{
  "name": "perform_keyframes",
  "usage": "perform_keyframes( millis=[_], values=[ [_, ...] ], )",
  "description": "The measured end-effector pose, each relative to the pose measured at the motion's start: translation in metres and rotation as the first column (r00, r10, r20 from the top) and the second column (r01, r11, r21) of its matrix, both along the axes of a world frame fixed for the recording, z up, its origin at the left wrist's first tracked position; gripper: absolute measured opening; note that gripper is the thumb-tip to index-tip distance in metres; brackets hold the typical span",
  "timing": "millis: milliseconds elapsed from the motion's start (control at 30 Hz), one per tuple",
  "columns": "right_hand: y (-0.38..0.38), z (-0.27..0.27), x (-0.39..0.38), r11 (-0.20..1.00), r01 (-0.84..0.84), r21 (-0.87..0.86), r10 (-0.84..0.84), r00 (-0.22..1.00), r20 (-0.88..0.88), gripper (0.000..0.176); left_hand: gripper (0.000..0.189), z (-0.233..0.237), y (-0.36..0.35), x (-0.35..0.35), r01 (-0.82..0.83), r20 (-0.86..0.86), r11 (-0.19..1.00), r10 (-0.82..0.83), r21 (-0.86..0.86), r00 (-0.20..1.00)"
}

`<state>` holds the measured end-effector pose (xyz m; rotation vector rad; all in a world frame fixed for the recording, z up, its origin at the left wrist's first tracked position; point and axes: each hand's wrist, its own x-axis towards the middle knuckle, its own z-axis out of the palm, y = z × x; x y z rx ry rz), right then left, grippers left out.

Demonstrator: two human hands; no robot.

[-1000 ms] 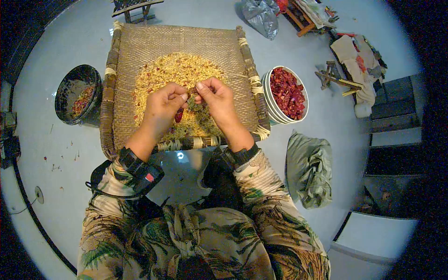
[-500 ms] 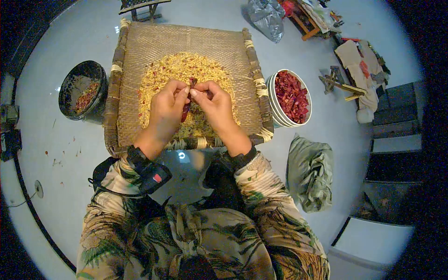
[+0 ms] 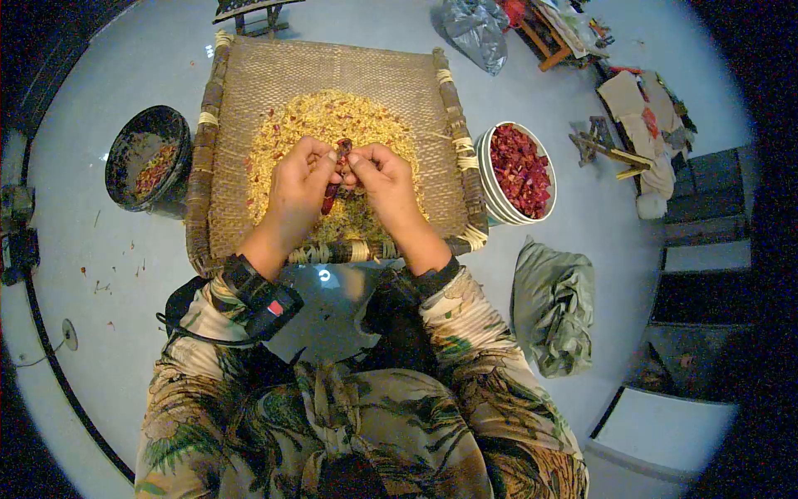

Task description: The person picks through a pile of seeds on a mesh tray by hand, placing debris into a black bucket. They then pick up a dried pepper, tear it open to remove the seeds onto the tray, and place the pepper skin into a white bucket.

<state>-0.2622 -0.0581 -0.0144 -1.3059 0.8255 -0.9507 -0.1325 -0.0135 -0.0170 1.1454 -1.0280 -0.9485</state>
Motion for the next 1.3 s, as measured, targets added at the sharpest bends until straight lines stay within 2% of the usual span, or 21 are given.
perform_keyframes(
  millis=[100, 300, 400, 500, 600, 700, 800, 900, 1000, 1200, 1300],
  values=[
    [-0.004, -0.002, -0.003, 0.998, -0.031, 0.049, 0.030, 0.999, 0.018, 0.012, 0.009, 0.001, 0.000, 0.001, 0.053, -0.084, 0.999, -0.052, 0.009, 0.995],
    [-0.004, 0.001, -0.003, 0.990, -0.063, 0.130, 0.051, 0.994, 0.095, 0.014, 0.008, -0.001, -0.003, 0.004, 0.059, -0.157, 0.995, -0.046, 0.082, 0.987],
    [-0.004, 0.003, -0.001, 0.987, -0.062, 0.149, 0.047, 0.994, 0.098, 0.015, 0.010, -0.008, -0.007, 0.003, 0.060, -0.196, 0.997, -0.049, 0.052, 0.979],
    [-0.002, 0.006, 0.002, 0.988, -0.043, 0.151, 0.032, 0.997, 0.075, 0.014, 0.011, -0.003, 0.000, 0.001, -0.059, 0.078, 0.998, 0.060, -0.013, 0.995],
    [-0.002, 0.004, 0.003, 0.991, -0.047, 0.123, 0.043, 0.998, 0.041, 0.012, 0.013, 0.010, 0.005, 0.002, -0.099, 0.314, 0.995, 0.097, -0.011, 0.944],
    [-0.005, -0.002, 0.002, 0.993, -0.058, 0.102, 0.053, 0.997, 0.047, 0.010, 0.013, 0.014, 0.007, -0.001, -0.131, 0.450, 0.980, 0.185, -0.148, 0.874],
    [-0.007, -0.004, 0.001, 0.991, -0.065, 0.118, 0.058, 0.996, 0.064, 0.009, 0.012, 0.025, 0.010, -0.003, -0.093, 0.346, 0.995, 0.100, -0.039, 0.933],
    [-0.008, -0.004, 0.000, 0.983, -0.088, 0.163, 0.073, 0.993, 0.096, 0.009, 0.009, 0.002, 0.000, -0.001, -0.046, 0.079, 0.998, 0.048, -0.038, 0.996],
    [-0.009, -0.003, -0.003, 0.972, -0.112, 0.207, 0.092, 0.990, 0.105, 0.010, 0.008, -0.009, -0.005, 0.004, 0.030, -0.054, 0.999, -0.030, 0.010, 0.998],
    [-0.011, 0.003, -0.004, 0.952, -0.144, 0.271, 0.121, 0.987, 0.102, 0.013, 0.008, -0.015, -0.010, 0.011, 0.130, -0.180, 0.984, -0.107, 0.121, 0.978],
    [-0.011, 0.002, -0.004, 0.956, -0.149, 0.253, 0.127, 0.987, 0.102, 0.013, 0.008, -0.016, -0.010, 0.009, 0.079, -0.187, 0.985, -0.050, 0.151, 0.981]
  ],
)
